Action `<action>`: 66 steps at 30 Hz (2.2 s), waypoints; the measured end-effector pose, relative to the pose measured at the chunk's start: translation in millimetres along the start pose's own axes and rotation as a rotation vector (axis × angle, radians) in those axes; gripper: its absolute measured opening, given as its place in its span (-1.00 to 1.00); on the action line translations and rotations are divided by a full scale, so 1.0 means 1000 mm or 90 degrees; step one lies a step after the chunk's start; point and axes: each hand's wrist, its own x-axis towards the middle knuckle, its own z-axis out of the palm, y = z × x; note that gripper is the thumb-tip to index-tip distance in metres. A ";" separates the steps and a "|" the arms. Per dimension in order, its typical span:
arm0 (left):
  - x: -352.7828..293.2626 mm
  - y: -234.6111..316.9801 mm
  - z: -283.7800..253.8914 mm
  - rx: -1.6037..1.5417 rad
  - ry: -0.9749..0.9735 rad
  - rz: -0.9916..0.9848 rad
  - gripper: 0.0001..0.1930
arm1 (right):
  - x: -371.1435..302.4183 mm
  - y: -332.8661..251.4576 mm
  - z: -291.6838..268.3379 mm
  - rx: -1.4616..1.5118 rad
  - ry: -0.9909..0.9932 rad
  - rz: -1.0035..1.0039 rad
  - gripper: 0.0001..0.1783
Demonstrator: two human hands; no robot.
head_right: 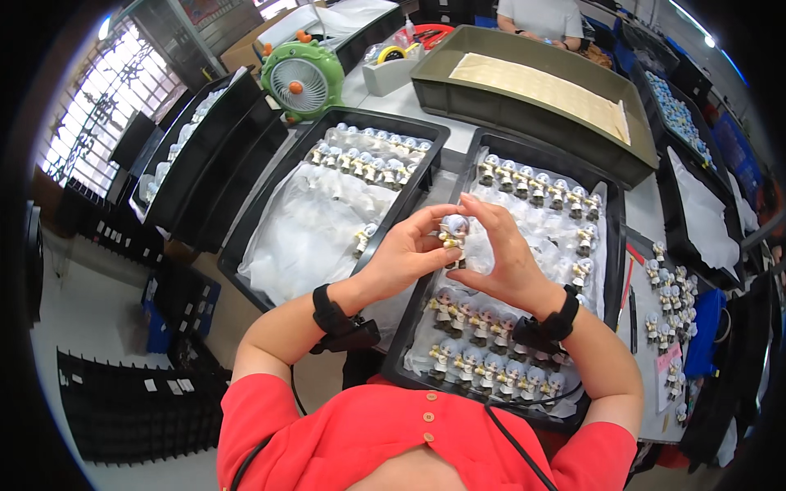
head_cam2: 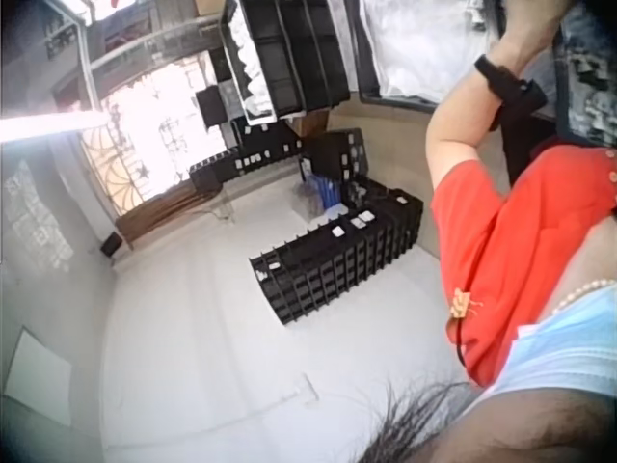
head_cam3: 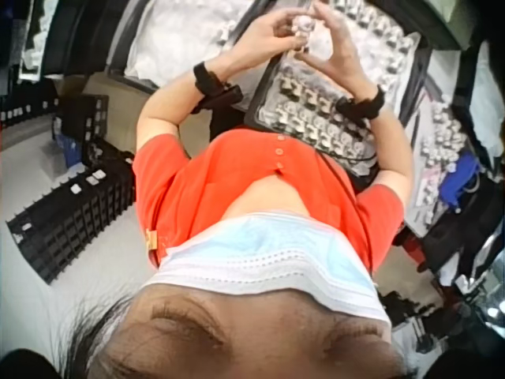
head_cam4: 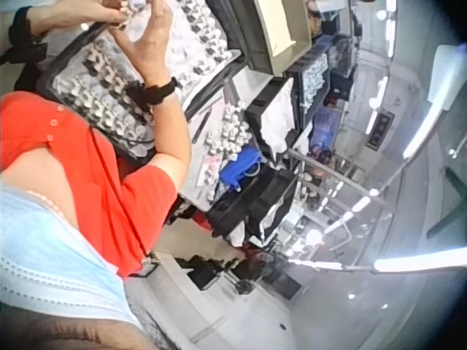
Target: The person repeatedly picks up small cylindrical components from a tray, holds them with both hands, and appears to attach or adjust a small white piece on each one. The person then places the assembled items back into the tray. This process is repeated for multiple items throughout the clip.
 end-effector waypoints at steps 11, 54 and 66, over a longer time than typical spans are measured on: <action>-0.011 0.050 -0.035 0.427 0.024 0.023 -0.64 | 0.002 0.000 -0.002 0.007 0.010 0.005 0.04; -0.007 0.029 0.004 0.281 0.064 0.019 -0.42 | 0.002 -0.004 -0.004 0.066 0.038 0.031 0.05; 0.001 0.007 -0.003 -0.112 0.029 -0.044 -0.55 | -0.003 -0.001 -0.002 0.080 0.023 0.108 0.07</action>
